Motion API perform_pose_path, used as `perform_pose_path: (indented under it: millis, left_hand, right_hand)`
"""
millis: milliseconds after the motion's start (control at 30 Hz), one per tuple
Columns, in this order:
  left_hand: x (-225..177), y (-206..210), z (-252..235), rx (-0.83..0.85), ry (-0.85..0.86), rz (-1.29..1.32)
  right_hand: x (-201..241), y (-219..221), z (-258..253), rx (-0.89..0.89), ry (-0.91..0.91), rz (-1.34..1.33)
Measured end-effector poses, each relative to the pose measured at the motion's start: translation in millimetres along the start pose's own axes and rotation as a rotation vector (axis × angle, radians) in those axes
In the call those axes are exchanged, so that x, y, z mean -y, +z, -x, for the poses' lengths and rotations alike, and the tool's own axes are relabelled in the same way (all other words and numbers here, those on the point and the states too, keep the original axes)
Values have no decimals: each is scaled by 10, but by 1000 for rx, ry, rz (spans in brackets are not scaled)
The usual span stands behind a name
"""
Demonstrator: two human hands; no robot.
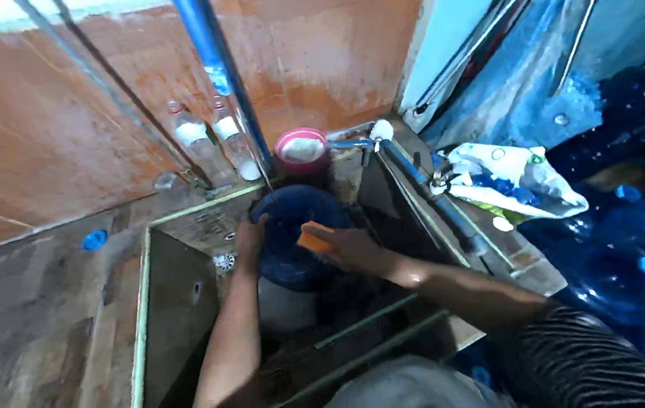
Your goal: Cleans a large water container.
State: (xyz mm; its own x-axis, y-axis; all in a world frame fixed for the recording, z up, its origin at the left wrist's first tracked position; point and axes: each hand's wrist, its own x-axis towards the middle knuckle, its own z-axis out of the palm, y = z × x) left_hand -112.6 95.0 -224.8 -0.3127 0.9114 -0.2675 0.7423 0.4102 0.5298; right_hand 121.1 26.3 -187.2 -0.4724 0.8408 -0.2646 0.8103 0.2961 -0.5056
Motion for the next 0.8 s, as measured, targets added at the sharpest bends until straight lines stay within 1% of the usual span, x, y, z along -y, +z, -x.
perform_pose_path:
  millis: [67,100,167,200,233,267,333,367,400,433,467,500,533,567,600,633,667,733,767,800]
  left_hand:
    - [-99,124,33,-59,-21,-120]
    - [-167,214,52,-67,24,-164]
    - [-309,360,93,-54,224,-197]
    - [-367,400,72,-39,325,-235]
    - [-398,407,47,-21,386,-259]
    - [-395,374,38,-6,393,-244]
    - [-214,287,120,62,252,-128]
    - [-112,292,199,88,179,-17]
    - [-77,304,293,110,116,57]
    - [-69,323,382,133,82,85]
    - [-68,340,449,150,88,91]
    - [-65,324,475,159,122,81]
    - [-29,282,477,154,158,94]
    - [36,216,463,141,162,104]
    - [99,135,430,119,132,99]
    - [152,61,391,85,101,95]
    - [196,2,354,55,77,88]
    - [265,-84,233,12,52,15]
    - [315,-111,147,-7,45,-47]
    - [374,-113,82,-29,34,-99]
  right_hand:
    - [-224,-111,-8,-107,79,-12]
    - [-328,-147,-123,-197,126,-29]
    - [-381,-162,-454,-344,152,-70]
    - [-315,-162,-620,-369,135,-84]
    - [-219,-174,-733,-354,122,-94]
    - [-176,-198,-818,-346,99,-84]
    - [-244,-235,-932,-376,101,-77]
    - [-282,-240,-977,-406,108,-86]
    - [-235,-239,-994,-420,91,-103]
    - [-112,-182,-989,-415,33,-111]
    - [30,-58,-987,-403,-80,-102]
    - [169,11,-986,-348,-174,-92]
    - [234,18,-1018,-299,-229,-95]
    - [193,19,-1103,-322,-255,-101]
    - [98,4,-1208,-393,-253,-104]
    - [15,-65,-1267,-389,-192,-97]
    - [4,-127,-1206,-346,-137,-104]
    - [44,1,-894,-311,-196,-57]
    - [78,86,-649,-270,-231,-53]
    - [93,118,-372,-198,-216,-67]
